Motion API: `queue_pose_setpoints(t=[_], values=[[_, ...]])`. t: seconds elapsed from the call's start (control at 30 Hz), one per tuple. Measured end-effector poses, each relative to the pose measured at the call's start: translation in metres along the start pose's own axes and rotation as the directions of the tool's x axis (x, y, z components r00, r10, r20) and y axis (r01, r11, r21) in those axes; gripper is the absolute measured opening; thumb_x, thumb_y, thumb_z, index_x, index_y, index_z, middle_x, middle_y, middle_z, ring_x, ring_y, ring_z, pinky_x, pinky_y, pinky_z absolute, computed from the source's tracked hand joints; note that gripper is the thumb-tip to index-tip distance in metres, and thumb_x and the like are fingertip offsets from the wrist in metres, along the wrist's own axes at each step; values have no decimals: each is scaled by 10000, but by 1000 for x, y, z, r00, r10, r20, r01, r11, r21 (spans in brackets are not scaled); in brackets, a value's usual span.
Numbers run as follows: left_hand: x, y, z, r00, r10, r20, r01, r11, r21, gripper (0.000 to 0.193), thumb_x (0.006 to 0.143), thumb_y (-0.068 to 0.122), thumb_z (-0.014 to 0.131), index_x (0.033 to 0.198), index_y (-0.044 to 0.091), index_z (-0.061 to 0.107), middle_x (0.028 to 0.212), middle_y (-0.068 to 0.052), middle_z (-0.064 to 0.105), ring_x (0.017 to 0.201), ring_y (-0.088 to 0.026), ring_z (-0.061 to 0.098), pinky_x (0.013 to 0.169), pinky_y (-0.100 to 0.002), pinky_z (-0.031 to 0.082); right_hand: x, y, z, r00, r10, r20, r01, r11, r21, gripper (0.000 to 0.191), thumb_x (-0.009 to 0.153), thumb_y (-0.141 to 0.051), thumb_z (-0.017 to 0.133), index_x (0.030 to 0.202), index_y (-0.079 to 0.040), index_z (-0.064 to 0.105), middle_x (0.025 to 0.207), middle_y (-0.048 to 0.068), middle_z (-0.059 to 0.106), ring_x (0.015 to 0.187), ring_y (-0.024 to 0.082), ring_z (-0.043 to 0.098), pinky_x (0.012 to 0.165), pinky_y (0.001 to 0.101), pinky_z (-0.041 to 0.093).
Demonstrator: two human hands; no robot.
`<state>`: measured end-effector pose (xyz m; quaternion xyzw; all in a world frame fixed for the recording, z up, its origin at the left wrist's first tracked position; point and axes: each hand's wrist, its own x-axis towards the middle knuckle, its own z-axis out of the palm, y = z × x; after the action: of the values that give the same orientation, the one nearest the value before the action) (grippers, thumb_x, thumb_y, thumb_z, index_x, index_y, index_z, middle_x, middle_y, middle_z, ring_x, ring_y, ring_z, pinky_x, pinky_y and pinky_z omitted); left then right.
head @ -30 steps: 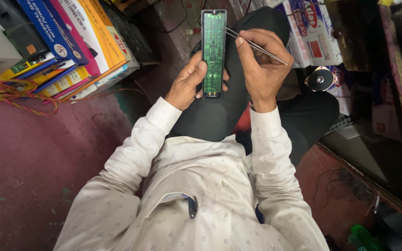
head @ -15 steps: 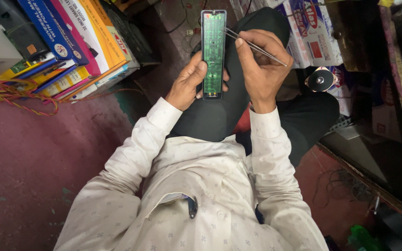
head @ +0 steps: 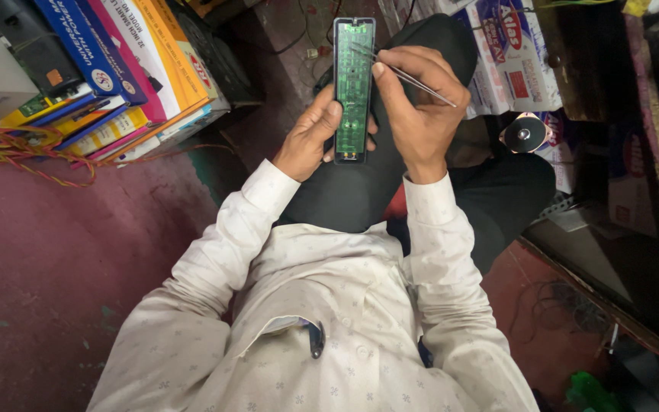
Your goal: The person sits on the floor holding a remote control with its green circuit board exposed. They use tweezers to probe and reposition components on the board, then use a yellow soldering iron to solder the board, and finally press the board back into the remote housing.
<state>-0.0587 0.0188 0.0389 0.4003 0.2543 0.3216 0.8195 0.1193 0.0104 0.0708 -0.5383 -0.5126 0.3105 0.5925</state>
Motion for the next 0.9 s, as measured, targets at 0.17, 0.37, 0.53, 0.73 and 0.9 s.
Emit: queue_pose_setpoints(t=[0.17,0.37,0.53,0.73,0.9], values=[[1,0,1,1000,-13,-7,13,1000,-15,619,1128,508,406,1611,132,319,1182,-107,704,985,-190,757,561,-189,436,2,-2,0,1000,3,19,-2,999,-38,150,961,87,792,1095,28,759,1117,120,727,1062,177,698,945,275,560],[2,1,0,1000,-9,-6,9,1000,-11,617,1128,503,401,1613,131,313,1178,-107,704,984,-191,758,557,-186,436,2,-3,1,1000,-10,10,11,999,-52,149,957,82,790,1091,30,752,1119,120,728,1052,175,705,940,273,565],[1,1,1,1000,-14,-9,14,1000,4,608,1130,506,398,1601,127,335,1177,-105,707,984,-188,757,559,-184,431,2,-2,1,1000,12,7,-12,999,-50,142,962,81,787,1090,29,754,1115,118,728,1040,169,708,932,269,570],[1,1,0,1000,-10,-2,10,1000,9,603,1129,513,396,1600,140,343,1177,-97,706,993,-185,756,591,-201,467,2,-2,1,1000,11,1,-11,999,-39,144,969,81,781,1101,28,754,1123,119,726,1039,169,707,926,269,571],[1,0,0,1000,-24,-7,24,1000,7,598,1126,521,401,1582,136,366,1185,-97,705,990,-179,751,579,-190,443,1,-3,1,1000,19,1,-19,999,-26,147,971,78,782,1106,28,755,1130,118,724,1046,170,712,929,270,575]])
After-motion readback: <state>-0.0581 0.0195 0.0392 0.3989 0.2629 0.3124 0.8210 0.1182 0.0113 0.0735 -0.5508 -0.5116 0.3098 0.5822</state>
